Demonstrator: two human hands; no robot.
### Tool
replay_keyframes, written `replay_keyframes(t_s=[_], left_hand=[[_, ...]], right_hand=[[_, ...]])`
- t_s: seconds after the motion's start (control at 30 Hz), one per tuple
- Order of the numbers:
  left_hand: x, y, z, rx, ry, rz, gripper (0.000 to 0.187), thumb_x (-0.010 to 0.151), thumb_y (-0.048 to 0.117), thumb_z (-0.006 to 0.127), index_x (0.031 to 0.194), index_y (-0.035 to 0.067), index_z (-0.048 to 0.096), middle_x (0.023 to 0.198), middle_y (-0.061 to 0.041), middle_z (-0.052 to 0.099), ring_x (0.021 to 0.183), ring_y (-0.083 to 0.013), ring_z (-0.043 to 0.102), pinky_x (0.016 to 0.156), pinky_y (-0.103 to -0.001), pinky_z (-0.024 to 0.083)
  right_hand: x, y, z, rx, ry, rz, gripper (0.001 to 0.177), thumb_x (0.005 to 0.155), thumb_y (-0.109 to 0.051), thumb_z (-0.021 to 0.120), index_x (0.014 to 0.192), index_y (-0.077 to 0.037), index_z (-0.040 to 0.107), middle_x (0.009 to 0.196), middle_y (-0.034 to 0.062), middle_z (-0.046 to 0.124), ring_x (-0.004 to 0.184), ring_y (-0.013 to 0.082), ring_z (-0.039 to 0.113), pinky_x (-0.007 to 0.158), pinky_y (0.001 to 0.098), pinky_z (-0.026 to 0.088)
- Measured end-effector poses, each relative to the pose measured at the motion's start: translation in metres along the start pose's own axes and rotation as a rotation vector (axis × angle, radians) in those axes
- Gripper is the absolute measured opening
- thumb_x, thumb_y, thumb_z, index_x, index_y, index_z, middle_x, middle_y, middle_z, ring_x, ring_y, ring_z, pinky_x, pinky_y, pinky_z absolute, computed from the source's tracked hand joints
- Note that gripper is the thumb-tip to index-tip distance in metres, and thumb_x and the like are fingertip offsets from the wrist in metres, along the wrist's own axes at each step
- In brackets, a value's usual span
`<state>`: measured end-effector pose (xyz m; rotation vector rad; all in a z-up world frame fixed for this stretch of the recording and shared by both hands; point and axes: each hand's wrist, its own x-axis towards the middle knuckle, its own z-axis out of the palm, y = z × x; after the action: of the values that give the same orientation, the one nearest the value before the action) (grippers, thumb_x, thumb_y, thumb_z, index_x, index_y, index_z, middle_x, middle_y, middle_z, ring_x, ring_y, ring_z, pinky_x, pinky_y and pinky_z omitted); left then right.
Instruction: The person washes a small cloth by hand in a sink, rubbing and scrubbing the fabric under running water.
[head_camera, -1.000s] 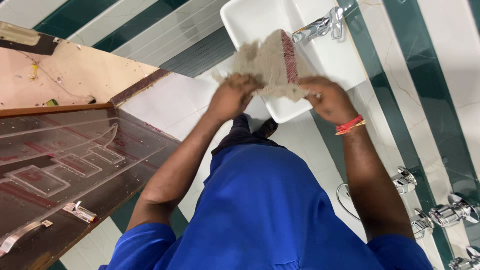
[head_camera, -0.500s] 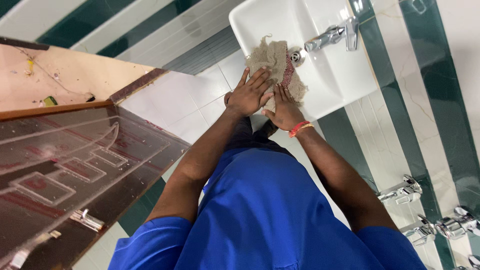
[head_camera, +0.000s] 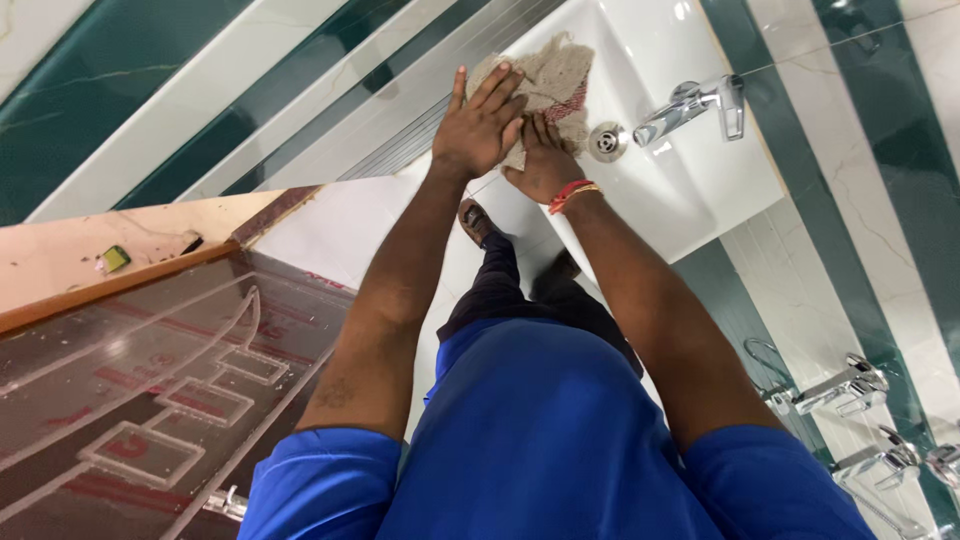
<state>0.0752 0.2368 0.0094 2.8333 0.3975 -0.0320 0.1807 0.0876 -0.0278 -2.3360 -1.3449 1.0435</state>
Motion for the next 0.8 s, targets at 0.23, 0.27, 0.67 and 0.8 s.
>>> replay_keyframes(t_s=[0.23, 0.27, 0.67, 0.8], left_hand=[[-0.017, 0.038, 0.015, -0.076, 0.001, -0.162, 0.050, 0.109, 0.045, 0.038, 0.147, 0.020, 0.058, 0.165, -0.002, 0.035, 0.158, -0.0190, 0.016, 0.129, -0.058, 0.002], [-0.026, 0.049, 0.019, -0.071, -0.004, -0.150, 0.051, 0.110, 0.046, 0.039, 0.150, 0.020, 0.057, 0.164, -0.003, 0.035, 0.158, -0.0201, 0.016, 0.129, -0.059, 0.003], [-0.141, 0.219, 0.051, -0.180, -0.059, -0.285, 0.057, 0.101, 0.032, 0.052, 0.156, 0.019, 0.040, 0.170, -0.007, 0.021, 0.157, -0.0265, 0.007, 0.125, -0.064, 0.003], [-0.137, 0.225, 0.056, 0.053, -0.068, -0.214, 0.074, 0.092, 0.011, 0.058, 0.162, 0.019, 0.038, 0.174, -0.011, 0.019, 0.161, -0.0243, 0.007, 0.127, -0.058, 0.000]], right_hand=[[-0.051, 0.007, -0.003, 0.064, -0.005, -0.042, 0.103, 0.090, -0.055, 0.064, 0.165, -0.007, 0.012, 0.174, 0.0148, 0.012, 0.161, 0.0287, 0.008, 0.126, 0.0582, 0.013], [-0.063, 0.012, -0.002, 0.041, -0.023, -0.064, 0.104, 0.090, -0.057, 0.064, 0.165, -0.007, 0.011, 0.173, 0.0158, 0.013, 0.161, 0.0294, 0.009, 0.125, 0.0585, 0.013], [-0.266, 0.093, -0.040, -0.458, -0.099, -0.242, 0.083, 0.091, -0.067, 0.048, 0.150, -0.009, 0.046, 0.157, 0.0092, 0.047, 0.147, 0.0286, 0.038, 0.119, 0.0702, 0.003], [-0.279, 0.083, -0.064, -0.409, -0.080, -0.153, 0.064, 0.098, -0.062, 0.048, 0.134, -0.012, 0.064, 0.151, 0.0066, 0.058, 0.149, 0.0223, 0.047, 0.131, 0.0656, 0.005]])
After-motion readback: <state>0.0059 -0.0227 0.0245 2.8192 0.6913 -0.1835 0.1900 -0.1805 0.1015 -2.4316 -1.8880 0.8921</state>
